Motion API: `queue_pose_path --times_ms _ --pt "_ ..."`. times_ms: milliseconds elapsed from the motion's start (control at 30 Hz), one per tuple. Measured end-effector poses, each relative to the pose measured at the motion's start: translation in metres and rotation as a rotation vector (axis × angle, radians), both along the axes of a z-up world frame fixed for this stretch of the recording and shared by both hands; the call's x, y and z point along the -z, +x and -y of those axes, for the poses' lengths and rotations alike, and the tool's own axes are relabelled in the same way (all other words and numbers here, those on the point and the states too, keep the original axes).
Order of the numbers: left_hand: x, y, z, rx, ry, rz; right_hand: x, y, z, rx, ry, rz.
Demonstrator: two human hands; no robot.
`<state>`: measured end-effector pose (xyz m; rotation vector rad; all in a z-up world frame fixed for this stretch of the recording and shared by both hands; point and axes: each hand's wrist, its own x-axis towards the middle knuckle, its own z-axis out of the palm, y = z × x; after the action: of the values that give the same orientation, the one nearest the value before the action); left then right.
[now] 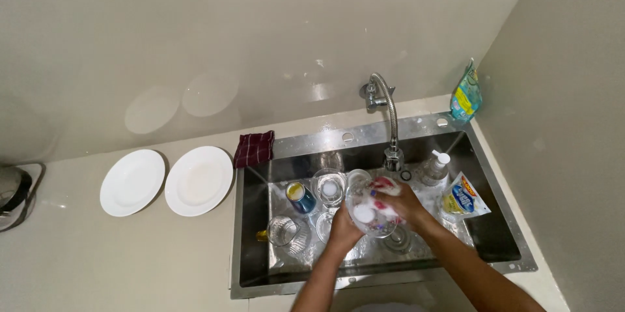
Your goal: Washing dishes in a kitchen sink.
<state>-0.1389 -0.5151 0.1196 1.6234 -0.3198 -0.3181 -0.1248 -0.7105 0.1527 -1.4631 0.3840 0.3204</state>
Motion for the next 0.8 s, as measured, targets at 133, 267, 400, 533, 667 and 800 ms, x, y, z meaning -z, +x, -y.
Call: queue_pose_path --times_ms 133,267,400,533,667,800 --pt "-0.032 -0.016 0.008 -0.155 0.065 0.075 0.046 -0.002 0.003 0.084 -0.018 0.015" --pt "0.031 -0.005 0.013 -0.12 -0.1 -0.016 0.005 -0.013 -0.02 0.281 0.199 0.23" --pt "0.071 0.016 0.011 -0.159 -0.269 -0.138 -0.047 -0.028 -0.037 0.216 -0.34 0.835" --pt "0.055 0.024 -0.017 -0.094 -0.162 -0.171 -0.055 -0.022 -0.002 -0.154 -0.875 1.147" --pt "0.039 0.017 -0.018 0.101 -0.05 -0.119 -0.082 -0.008 0.021 -0.564 -0.746 0.882" --pt "0.03 0.01 -0.009 0.269 -0.11 -0.18 -0.112 -0.007 -0.005 -0.54 -0.768 0.768"
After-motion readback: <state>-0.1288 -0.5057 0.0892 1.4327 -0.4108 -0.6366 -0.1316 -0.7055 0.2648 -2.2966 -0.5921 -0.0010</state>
